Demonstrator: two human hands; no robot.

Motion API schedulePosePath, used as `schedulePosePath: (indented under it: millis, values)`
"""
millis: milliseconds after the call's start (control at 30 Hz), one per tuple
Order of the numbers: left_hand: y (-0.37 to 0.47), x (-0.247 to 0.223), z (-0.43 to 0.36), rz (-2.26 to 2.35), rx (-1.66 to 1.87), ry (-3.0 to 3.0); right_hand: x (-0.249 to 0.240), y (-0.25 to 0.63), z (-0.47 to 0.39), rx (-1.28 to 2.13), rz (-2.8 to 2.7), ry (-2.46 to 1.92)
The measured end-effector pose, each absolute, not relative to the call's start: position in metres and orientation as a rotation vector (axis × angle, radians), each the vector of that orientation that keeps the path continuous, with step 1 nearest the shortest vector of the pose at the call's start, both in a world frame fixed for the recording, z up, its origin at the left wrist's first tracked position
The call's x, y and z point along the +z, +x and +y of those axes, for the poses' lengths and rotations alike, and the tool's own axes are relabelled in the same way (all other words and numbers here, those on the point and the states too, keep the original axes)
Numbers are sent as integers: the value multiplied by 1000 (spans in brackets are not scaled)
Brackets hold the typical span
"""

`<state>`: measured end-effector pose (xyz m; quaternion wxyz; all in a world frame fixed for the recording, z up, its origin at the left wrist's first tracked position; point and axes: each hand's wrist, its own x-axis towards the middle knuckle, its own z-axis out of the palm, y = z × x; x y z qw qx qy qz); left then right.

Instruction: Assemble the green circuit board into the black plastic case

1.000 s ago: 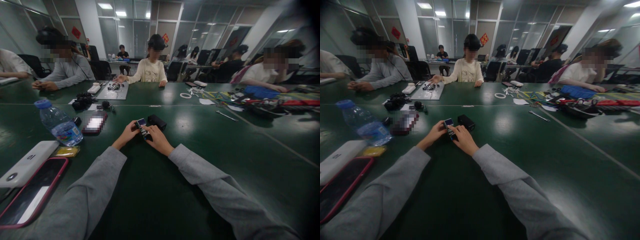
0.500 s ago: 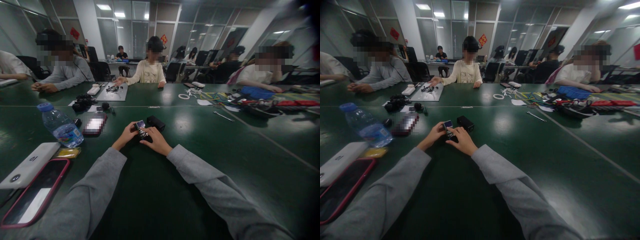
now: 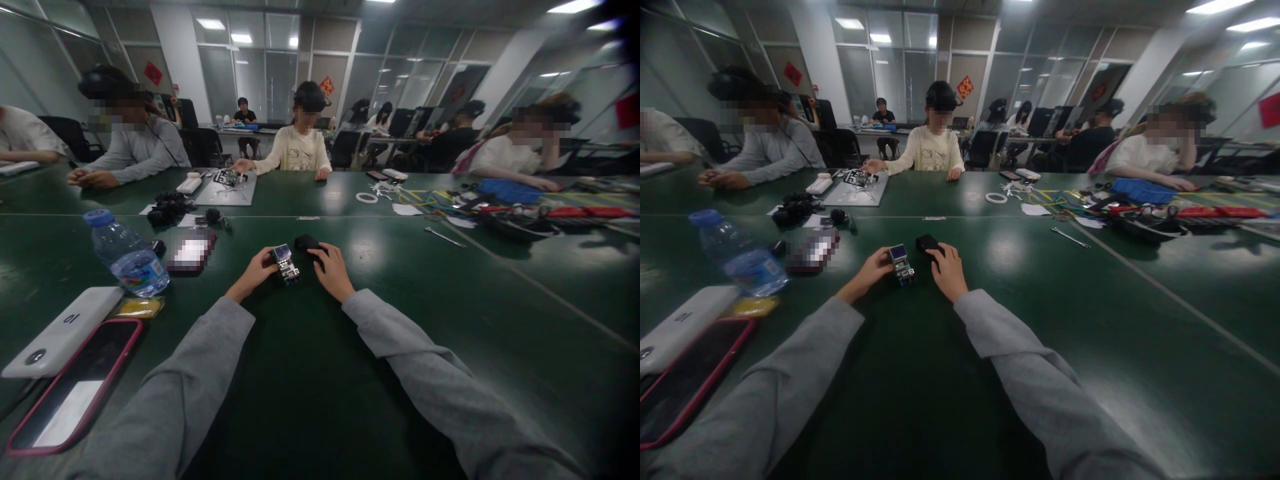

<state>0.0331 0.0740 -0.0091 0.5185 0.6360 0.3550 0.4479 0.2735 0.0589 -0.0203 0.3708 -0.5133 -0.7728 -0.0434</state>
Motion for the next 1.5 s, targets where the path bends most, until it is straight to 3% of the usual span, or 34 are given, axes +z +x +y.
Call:
schedulePosePath:
  millis: [267,500,800,1067,1167,1333,1500]
  values:
    - [30,-16,79,862,1045,1540,-19,280,68,8,-1743,-1281]
    - [31,-17,79,848,1055,1544,-29,282,75,473,-1453,-1279]
    - [30,-20,82,836,1057,1539,-30,285,78,447,-1288,-1291]
    - [32,-15,77,861,1047,1545,-34,274,73,306,-1681,-1271]
    - [32,-14,77,854,1043,1542,-31,280,76,582,-1547,-1267]
    - [31,-12,76,870,1011,1545,-15,310,79,1401,-1122,-905]
    - [31,-14,78,829,1030,1551,-10,321,72,1717,-853,-696]
